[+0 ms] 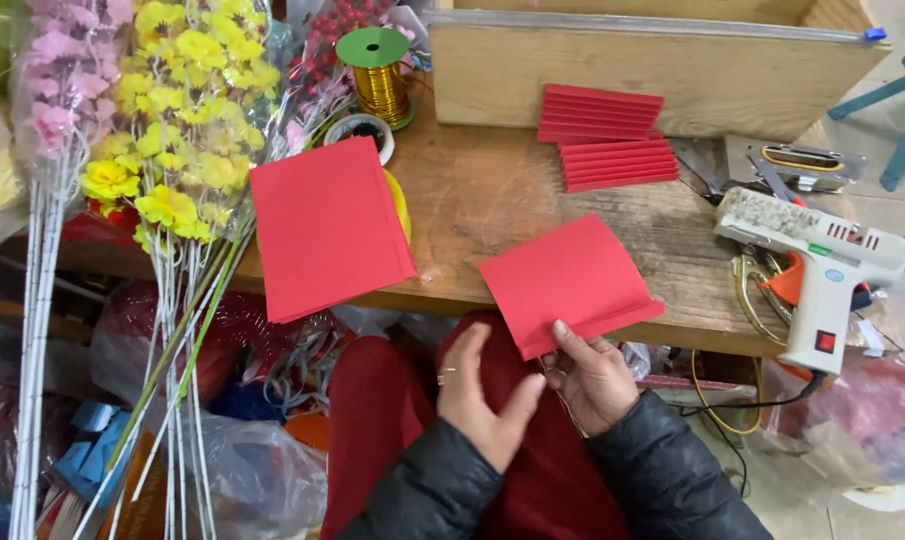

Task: Folding red rectangular paper sheets into accordion-style pleats to create decorations.

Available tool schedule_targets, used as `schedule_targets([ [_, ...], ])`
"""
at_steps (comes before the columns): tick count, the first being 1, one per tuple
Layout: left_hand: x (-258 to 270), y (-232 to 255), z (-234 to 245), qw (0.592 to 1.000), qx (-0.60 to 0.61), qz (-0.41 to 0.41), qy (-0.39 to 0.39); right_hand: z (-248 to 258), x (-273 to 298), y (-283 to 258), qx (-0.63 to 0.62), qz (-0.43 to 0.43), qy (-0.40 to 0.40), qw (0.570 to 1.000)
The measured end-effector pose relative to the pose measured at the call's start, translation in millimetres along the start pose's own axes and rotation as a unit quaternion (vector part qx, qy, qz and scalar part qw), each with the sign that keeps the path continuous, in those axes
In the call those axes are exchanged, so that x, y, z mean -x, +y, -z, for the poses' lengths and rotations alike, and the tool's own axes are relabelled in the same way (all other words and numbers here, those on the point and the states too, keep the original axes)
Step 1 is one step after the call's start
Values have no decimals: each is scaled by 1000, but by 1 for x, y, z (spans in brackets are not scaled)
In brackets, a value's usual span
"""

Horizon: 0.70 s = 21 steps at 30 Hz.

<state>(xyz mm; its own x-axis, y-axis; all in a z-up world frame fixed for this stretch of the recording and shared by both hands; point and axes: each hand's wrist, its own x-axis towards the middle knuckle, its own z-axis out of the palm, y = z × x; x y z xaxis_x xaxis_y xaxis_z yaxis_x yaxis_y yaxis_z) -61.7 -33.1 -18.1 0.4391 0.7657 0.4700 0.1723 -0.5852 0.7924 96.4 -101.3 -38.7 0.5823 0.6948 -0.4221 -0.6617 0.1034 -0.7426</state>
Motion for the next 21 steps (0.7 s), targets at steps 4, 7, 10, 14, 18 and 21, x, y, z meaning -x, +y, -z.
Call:
schedule_targets([
  [4, -16, 11, 6, 857, 355, 367, -69, -12, 21, -1, -20, 1, -65, 998],
  [7, -8, -10, 7, 860, 355, 361, -56, -17, 34, 1, -10, 14, -114, 993],
  [10, -5, -31, 11, 868, 386, 311, -18, -6, 36, -8, -20, 80, 28, 996],
  [14, -8, -13, 26, 854, 424, 302, 17, -1, 43, -25, -16, 124, 34, 992],
  [18, -13, 6, 32, 821, 470, 315, 71, 0, 37, -17, -36, 119, 49, 991],
  [21, -11, 0, 31, 816, 471, 326, 79, -5, 41, -12, -45, 105, 53, 992],
])
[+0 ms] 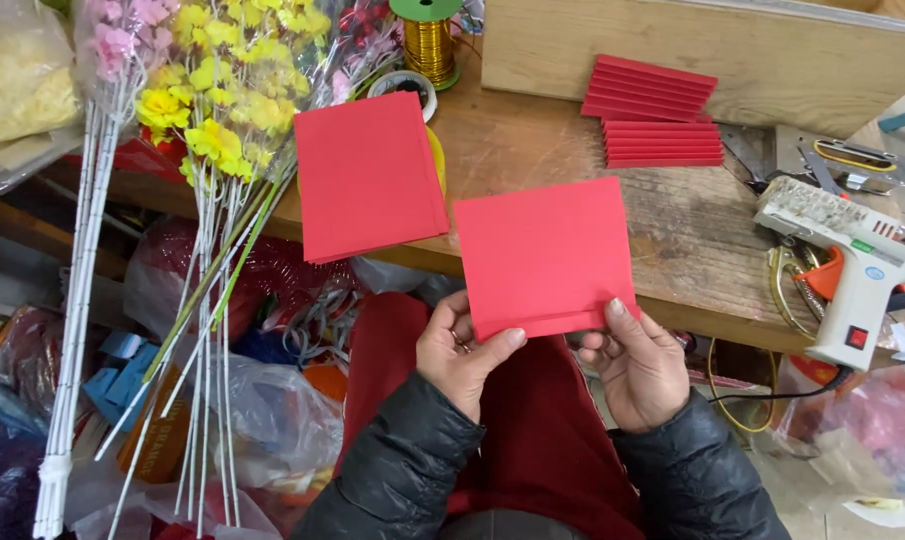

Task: Folding red rectangular paper sheets into accordion-style pleats to create decorations.

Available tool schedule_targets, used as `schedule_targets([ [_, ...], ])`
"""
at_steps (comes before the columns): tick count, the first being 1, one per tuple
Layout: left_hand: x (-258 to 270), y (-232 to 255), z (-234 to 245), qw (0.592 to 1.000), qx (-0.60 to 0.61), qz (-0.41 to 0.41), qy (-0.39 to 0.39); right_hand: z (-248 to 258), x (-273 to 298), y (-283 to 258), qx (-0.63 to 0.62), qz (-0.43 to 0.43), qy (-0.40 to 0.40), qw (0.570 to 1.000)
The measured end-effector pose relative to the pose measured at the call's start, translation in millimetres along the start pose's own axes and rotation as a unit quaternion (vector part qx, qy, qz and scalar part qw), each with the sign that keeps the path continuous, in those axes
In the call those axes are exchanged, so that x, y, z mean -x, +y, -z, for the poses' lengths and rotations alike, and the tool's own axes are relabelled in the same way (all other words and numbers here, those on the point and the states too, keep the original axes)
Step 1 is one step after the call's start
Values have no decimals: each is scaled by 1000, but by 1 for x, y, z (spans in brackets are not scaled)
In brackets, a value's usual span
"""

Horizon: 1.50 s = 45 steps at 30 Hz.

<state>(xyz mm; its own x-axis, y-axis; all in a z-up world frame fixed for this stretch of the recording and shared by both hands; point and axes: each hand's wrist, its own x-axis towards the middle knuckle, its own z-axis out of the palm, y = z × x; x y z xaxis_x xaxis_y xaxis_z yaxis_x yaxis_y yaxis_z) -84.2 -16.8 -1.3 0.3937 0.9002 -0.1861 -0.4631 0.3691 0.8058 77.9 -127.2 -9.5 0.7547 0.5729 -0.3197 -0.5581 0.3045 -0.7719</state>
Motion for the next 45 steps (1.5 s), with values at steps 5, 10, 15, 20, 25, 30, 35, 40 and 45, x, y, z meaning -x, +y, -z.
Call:
schedule_targets([
  [5, 7, 6, -15, 996, 59, 40, 44, -1, 3, 19, -14, -31, -8, 999],
  [10, 8, 15, -15, 994, 65, 56, 70, -10, 12, 21, -11, -40, -16, 999],
  [15, 6, 12, -13, 992, 66, 61, 94, -11, 13, 20, -9, -45, -22, 999],
  [20, 7, 17, -14, 990, 70, 64, 105, -23, 21, 16, 2, -32, -23, 999],
  [25, 11, 27, -21, 989, 68, 78, 102, -12, 17, 22, 13, -19, -13, 1000],
  [30, 16, 41, -27, 988, 79, 84, 105, -12, 17, 22, 21, -15, -10, 1000],
  [35, 17, 40, -30, 990, 63, 78, 96, -16, 15, 18, 16, -8, -8, 1000],
  [40, 12, 23, -23, 994, 27, 79, 74, -14, 9, 12, 3, 15, -5, 1000],
  [45, 7, 14, -31, 996, 8, 92, 16, -42, 14, 1, -7, -16, -58, 998],
])
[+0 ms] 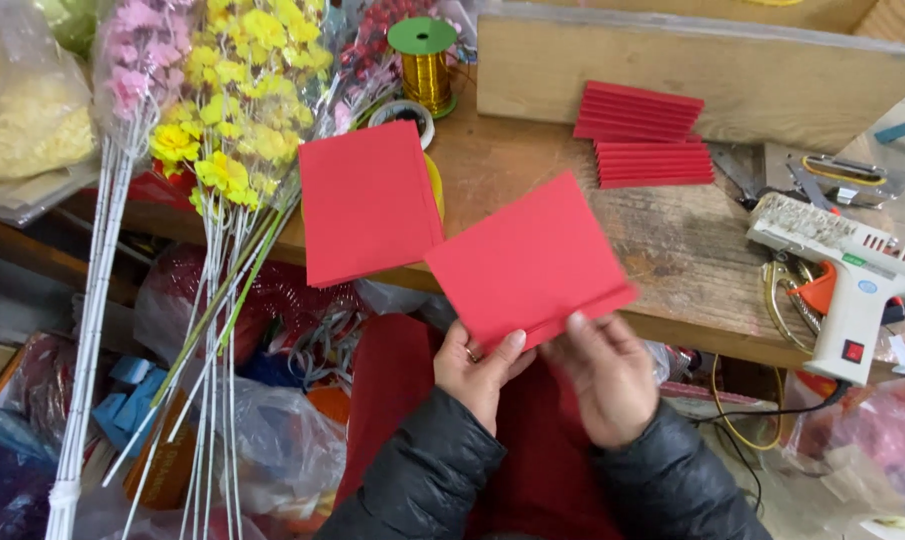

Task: Folding red rectangular paper sheets into accordion-style pleats to create decorations.

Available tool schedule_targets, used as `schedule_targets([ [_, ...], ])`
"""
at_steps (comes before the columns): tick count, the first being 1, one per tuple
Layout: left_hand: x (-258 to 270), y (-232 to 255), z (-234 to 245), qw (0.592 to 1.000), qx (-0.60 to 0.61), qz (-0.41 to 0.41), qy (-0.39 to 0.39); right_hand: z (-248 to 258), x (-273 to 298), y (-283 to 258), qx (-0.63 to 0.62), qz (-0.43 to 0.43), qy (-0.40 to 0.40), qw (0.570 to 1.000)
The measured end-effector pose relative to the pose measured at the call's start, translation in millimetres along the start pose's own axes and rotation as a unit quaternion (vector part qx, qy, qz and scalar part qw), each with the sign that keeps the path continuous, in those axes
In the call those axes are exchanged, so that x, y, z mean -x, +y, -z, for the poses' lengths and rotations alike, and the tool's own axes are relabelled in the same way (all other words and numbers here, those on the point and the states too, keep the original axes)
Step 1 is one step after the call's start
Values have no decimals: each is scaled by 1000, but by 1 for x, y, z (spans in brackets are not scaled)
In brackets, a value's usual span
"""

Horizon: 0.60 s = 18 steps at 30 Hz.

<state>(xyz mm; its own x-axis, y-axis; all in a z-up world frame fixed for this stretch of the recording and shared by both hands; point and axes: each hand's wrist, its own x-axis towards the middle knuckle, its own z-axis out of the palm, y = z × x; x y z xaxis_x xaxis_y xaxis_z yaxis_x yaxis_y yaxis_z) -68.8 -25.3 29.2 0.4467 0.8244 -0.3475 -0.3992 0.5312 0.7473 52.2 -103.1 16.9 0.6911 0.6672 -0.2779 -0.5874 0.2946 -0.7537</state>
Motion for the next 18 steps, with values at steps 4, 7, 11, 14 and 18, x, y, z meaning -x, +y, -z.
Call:
schedule_targets([
  [4, -11, 3, 13, 970, -187, -151, 24, 6, -63, -58, 396, 508, 0, 765],
  [7, -37, 8, 13, 810, -386, -442, -8, -2, -98, -60, 530, 639, -72, 552],
  [11, -107, -14, 17, 644, -520, -553, -99, -7, -108, -31, 642, 608, -165, 437],
  [14, -163, -46, 37, 575, -591, -556, -105, 5, -122, -21, 664, 555, -179, 467],
  [18, -180, -37, 42, 591, -616, -505, -128, 43, -149, -28, 704, 457, -141, 525],
])
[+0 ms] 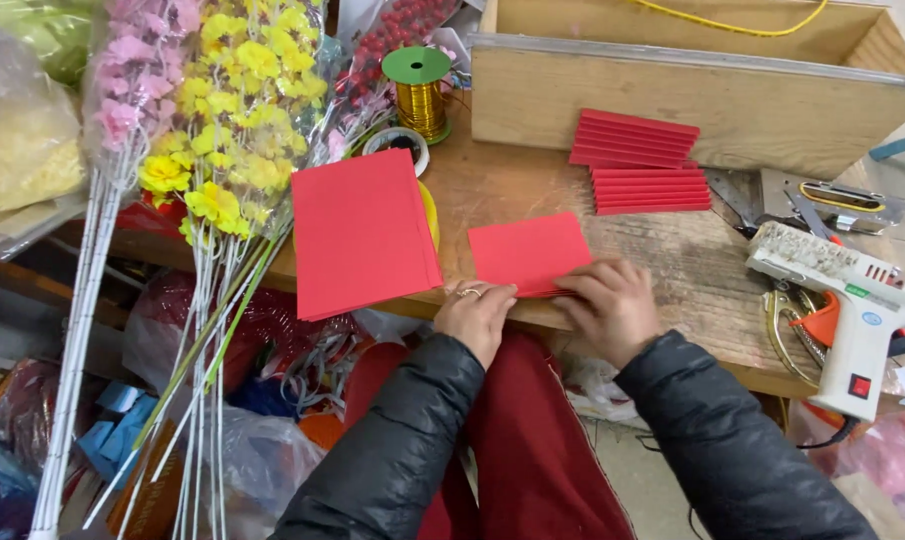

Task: Folding red rectangular paper sheets into accordion-style pleats to create decorations.

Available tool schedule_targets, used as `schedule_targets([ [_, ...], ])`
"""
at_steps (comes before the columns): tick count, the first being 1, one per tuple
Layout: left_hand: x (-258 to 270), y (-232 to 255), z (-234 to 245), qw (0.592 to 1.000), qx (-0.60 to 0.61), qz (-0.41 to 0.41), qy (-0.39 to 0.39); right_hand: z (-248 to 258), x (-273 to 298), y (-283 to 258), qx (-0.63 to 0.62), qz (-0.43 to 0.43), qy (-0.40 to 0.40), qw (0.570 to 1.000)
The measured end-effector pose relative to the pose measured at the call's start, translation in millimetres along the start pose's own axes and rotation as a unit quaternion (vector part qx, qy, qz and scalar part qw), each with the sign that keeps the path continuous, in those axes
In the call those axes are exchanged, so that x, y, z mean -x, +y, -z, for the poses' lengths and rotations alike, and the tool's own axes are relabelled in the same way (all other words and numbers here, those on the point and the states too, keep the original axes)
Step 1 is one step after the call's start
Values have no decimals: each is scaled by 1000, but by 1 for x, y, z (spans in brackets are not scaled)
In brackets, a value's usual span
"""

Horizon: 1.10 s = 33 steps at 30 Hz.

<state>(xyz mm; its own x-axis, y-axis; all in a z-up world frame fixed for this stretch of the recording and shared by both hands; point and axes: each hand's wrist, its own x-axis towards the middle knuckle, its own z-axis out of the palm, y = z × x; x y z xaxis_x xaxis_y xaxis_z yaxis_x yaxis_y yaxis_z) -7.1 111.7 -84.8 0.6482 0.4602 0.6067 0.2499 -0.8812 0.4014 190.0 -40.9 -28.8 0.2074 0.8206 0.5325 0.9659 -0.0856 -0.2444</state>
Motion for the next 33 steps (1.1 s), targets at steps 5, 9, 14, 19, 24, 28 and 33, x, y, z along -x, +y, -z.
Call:
schedule_targets([
  [5, -3, -10, -1, 999, 21, 7, 39, -2, 2, 26, -113, -63, -18, 991],
  [9, -4, -8, 0, 996, 28, 90, 2, 4, -13, 16, -191, -158, -42, 968],
  [14, -14, -12, -11, 988, -4, 142, -57, 1, -17, 33, -136, -178, -64, 972],
  [19, -20, -16, -22, 987, -42, 134, -81, 1, -20, 34, -131, -214, -75, 965],
  [24, -20, -24, -24, 988, -64, 97, -103, -1, -16, 30, -128, -205, -65, 968],
  [28, -23, -21, -18, 988, -65, 88, -112, -2, -13, 30, -104, -191, -68, 974],
  [33, -27, -20, -19, 979, -88, 95, -155, 1, -15, 21, -96, -178, -58, 978],
])
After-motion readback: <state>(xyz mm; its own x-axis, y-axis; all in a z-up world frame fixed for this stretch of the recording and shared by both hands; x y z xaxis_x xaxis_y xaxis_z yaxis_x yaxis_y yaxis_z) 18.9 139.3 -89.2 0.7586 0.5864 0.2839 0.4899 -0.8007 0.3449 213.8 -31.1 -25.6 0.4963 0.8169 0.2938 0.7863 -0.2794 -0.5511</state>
